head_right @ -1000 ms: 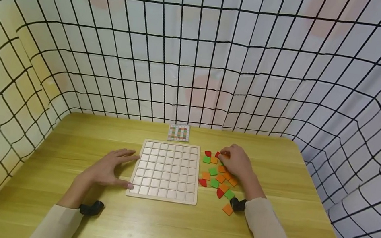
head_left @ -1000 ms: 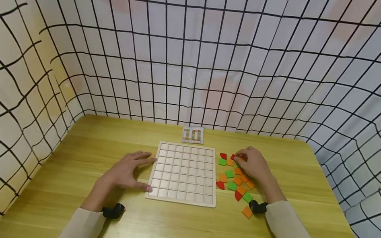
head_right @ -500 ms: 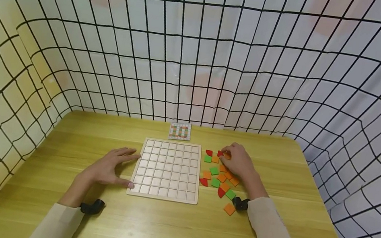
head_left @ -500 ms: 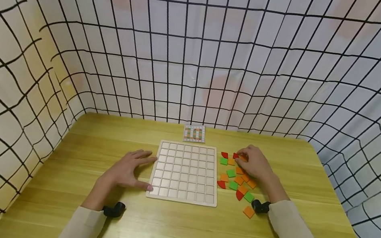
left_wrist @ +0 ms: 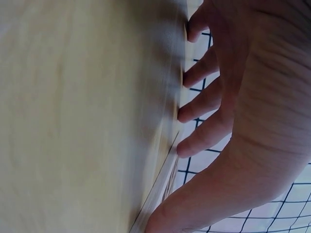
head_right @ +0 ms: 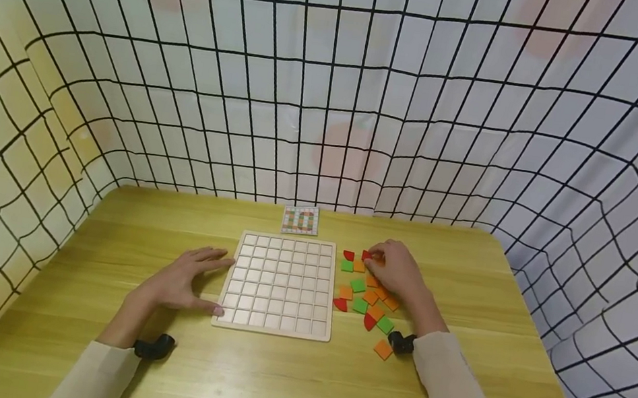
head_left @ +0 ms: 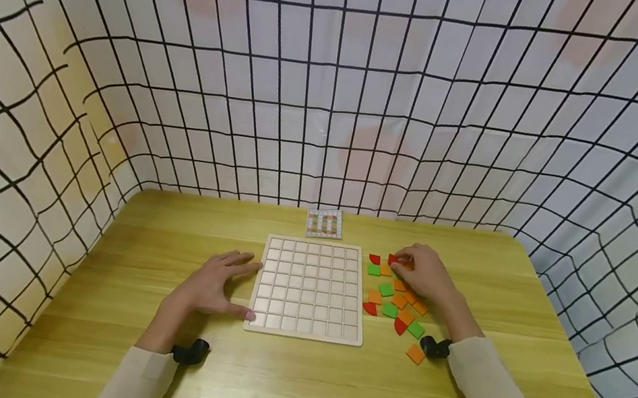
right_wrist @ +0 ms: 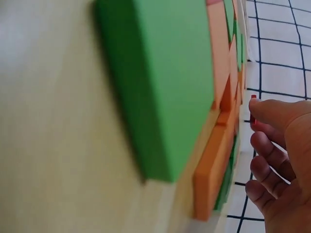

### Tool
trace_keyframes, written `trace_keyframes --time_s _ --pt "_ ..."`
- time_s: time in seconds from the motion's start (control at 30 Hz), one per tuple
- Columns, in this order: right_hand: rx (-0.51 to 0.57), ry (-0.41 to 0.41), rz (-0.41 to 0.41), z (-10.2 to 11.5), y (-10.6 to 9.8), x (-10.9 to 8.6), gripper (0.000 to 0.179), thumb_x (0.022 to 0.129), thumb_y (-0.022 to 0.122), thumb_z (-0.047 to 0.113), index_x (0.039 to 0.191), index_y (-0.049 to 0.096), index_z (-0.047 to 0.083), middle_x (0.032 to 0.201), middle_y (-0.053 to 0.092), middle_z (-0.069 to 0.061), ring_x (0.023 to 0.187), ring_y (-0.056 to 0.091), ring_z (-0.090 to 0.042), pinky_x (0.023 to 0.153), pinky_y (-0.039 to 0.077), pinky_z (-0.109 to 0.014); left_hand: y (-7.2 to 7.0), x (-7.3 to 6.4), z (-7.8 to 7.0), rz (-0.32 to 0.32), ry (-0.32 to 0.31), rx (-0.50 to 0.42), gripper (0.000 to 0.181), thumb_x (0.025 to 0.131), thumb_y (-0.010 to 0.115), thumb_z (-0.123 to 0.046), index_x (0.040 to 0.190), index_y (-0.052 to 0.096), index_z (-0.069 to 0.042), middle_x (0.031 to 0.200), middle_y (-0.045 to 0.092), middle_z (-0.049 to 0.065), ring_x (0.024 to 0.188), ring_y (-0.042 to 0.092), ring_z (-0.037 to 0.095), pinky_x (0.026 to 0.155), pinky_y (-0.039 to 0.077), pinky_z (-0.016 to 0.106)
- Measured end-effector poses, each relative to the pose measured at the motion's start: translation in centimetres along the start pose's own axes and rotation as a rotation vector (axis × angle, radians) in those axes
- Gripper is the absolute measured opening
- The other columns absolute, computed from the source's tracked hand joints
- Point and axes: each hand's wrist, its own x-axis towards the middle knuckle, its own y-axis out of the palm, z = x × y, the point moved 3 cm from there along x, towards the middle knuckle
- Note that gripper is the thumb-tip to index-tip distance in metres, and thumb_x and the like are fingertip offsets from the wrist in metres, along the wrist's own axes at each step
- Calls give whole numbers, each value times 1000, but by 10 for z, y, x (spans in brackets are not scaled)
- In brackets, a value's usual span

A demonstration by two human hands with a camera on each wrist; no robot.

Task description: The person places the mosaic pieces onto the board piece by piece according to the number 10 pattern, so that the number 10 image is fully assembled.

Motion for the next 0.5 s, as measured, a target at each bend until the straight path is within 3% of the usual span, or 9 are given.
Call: trace_keyframes --time_s 0.27,0.5 --pt "74 13 5 22 5 0 30 98 72 26 118 74 4 107 70 -10 95 62 -24 88 57 -44 -1 0 -2 27 12 -5 104 68 82 -72 155 49 -25 165 39 14 153 30 46 119 21 76" --pt "132 -23 31 48 20 9 26 96 74 25 113 75 5 97 69 -5 87 59 -20 81 53 -36 -1 0 0 15 10 5 103 68 82 -72 154 51 -25 164 40 13 153 31 46 120 22 74"
